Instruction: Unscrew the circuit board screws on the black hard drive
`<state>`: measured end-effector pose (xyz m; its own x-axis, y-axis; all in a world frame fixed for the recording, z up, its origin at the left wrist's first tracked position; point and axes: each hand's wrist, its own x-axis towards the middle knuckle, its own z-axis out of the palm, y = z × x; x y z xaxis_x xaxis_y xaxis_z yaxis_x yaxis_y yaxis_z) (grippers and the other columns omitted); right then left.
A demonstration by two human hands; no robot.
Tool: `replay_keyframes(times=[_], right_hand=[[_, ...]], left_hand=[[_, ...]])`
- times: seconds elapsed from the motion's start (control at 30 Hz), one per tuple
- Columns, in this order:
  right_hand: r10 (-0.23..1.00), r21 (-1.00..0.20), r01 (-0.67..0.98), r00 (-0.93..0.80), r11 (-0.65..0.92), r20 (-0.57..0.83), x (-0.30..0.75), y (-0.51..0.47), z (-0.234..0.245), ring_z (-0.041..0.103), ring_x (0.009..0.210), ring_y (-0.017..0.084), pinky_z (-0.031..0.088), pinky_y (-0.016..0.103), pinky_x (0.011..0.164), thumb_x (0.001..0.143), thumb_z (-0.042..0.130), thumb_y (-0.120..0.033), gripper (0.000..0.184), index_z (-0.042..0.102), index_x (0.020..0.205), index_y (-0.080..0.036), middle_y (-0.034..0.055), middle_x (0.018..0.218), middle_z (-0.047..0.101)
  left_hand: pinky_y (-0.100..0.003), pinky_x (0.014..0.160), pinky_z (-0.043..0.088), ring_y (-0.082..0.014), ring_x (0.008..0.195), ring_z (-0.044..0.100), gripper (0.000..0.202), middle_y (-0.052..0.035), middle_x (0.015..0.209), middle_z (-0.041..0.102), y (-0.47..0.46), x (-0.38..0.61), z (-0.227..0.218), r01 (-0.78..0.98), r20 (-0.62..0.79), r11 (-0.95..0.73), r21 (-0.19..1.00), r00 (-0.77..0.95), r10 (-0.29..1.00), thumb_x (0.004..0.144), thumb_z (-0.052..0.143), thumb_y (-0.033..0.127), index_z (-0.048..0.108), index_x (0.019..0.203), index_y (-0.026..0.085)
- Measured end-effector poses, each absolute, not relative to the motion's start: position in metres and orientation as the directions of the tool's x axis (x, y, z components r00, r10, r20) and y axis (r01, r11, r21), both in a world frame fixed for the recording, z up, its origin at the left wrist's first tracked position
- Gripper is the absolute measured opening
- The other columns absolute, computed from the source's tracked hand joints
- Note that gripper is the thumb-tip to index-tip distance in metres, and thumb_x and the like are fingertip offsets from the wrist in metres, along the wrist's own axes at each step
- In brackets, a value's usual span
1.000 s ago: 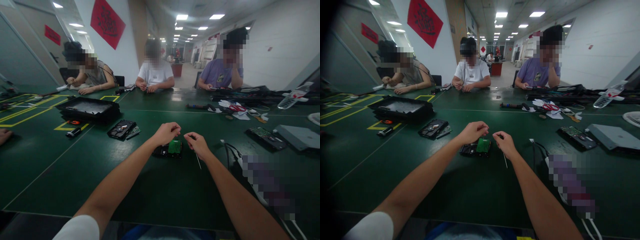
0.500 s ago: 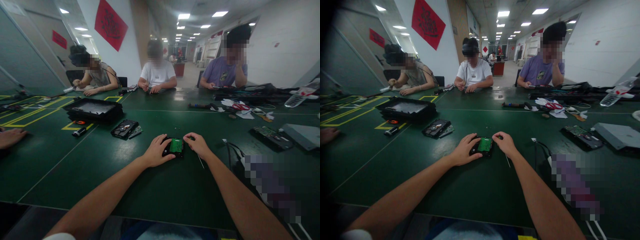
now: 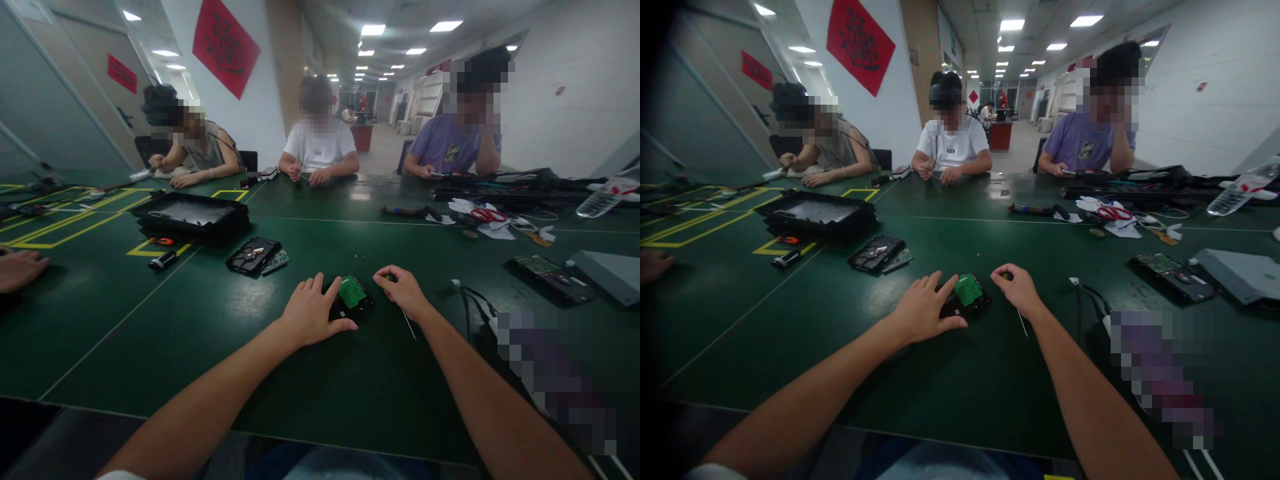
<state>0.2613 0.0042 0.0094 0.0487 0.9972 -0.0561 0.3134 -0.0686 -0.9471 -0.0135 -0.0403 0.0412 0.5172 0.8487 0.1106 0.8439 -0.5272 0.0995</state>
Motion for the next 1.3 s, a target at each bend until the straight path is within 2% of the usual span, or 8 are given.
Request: replay_keyframes(times=[0.23,0.3,0.4,0.5,0.63,0.97,1.2,1.3], right_hand=[[0.998,-0.943,0.329,0.054,-0.045,-0.029,0.261,0.004,0.007,0.048,0.052,0.013,0.038,0.028,0.05,0.085,0.079,-0.044,0.026,0.075,0.099,-0.022,-0.0041,0.061,0.056],[0.998,-0.945,0.323,0.054,-0.044,-0.028,0.261,0.004,0.007,0.048,0.052,0.013,0.038,0.027,0.05,0.084,0.08,-0.045,0.027,0.075,0.098,-0.022,-0.004,0.061,0.056],[0.998,-0.944,0.328,0.047,-0.045,-0.031,0.262,0.005,0.007,0.049,0.052,0.013,0.038,0.027,0.049,0.084,0.08,-0.045,0.027,0.075,0.097,-0.022,-0.0034,0.062,0.057],[0.998,-0.935,0.35,0.05,-0.054,-0.039,0.263,0.007,0.004,0.049,0.051,0.013,0.037,0.026,0.047,0.085,0.08,-0.043,0.026,0.075,0.099,-0.021,-0.0036,0.06,0.057],[0.997,-0.952,0.298,0.052,-0.065,-0.051,0.264,0.01,-0.001,0.048,0.05,0.012,0.035,0.025,0.046,0.084,0.081,-0.044,0.029,0.075,0.1,-0.021,-0.0047,0.06,0.055],[0.993,-0.988,0.111,0.06,-0.104,-0.098,0.269,0.015,0.0,0.044,0.051,0.009,0.031,0.022,0.047,0.08,0.083,-0.045,0.034,0.072,0.098,-0.019,-0.006,0.061,0.054],[0.994,-0.982,0.154,0.022,-0.108,-0.105,0.266,0.008,0.005,0.042,0.052,0.01,0.032,0.024,0.048,0.08,0.084,-0.049,0.036,0.074,0.099,-0.02,-0.0065,0.06,0.052],[0.998,-0.95,0.308,-0.022,-0.048,-0.057,0.264,0.004,0.009,0.051,0.059,0.014,0.038,0.027,0.054,0.084,0.081,-0.05,0.033,0.078,0.099,-0.022,-0.0017,0.069,0.063]], left_hand=[[-0.043,0.078,0.062,-0.035,0.095,0.078,0.083,-0.0187,0.156,0.052,-0.047,-0.014,0.052,0.751,0.079,-0.618,0.233,0.619,0.781,0.102,0.054,0.071,0.032,0.171,0.03],[-0.044,0.081,0.063,-0.0336,0.097,0.078,0.063,-0.0175,0.154,0.055,-0.035,-0.021,0.05,0.789,0.1,-0.57,0.23,0.563,0.82,0.109,0.054,0.053,0.043,0.165,0.029],[-0.052,0.109,0.055,-0.0371,0.13,0.066,0.043,-0.0145,0.151,0.061,-0.016,-0.038,0.048,0.689,0.159,-0.674,0.266,0.659,0.736,0.108,0.06,0.037,0.063,0.151,0.029],[-0.057,0.127,0.038,-0.0381,0.157,0.042,0.063,-0.008,0.167,0.05,-0.005,-0.052,0.044,0.439,0.115,-0.785,0.437,0.838,0.533,0.095,0.081,0.05,0.061,0.153,0.038],[-0.067,0.13,0.026,-0.0434,0.166,0.023,0.096,-0.0042,0.177,0.035,-0.005,-0.055,0.038,0.393,0.066,-0.755,0.525,0.866,0.496,0.071,0.098,0.061,0.057,0.156,0.048],[-0.071,0.129,0.024,-0.0477,0.165,0.02,0.097,-0.0104,0.177,0.033,-0.004,-0.049,0.03,0.466,0.096,-0.761,0.453,0.822,0.561,0.067,0.095,0.072,0.063,0.152,0.038],[-0.065,0.131,0.027,-0.0435,0.164,0.025,0.097,-0.0196,0.173,0.039,-0.008,-0.027,0.009,0.567,0.188,-0.739,0.364,0.732,0.655,0.08,0.075,0.085,0.06,0.153,0.022],[-0.062,0.131,0.029,-0.0446,0.163,0.028,0.103,-0.0258,0.17,0.04,-0.015,-0.013,0.003,0.621,0.218,-0.714,0.325,0.685,0.695,0.084,0.063,0.09,0.058,0.151,0.012]])
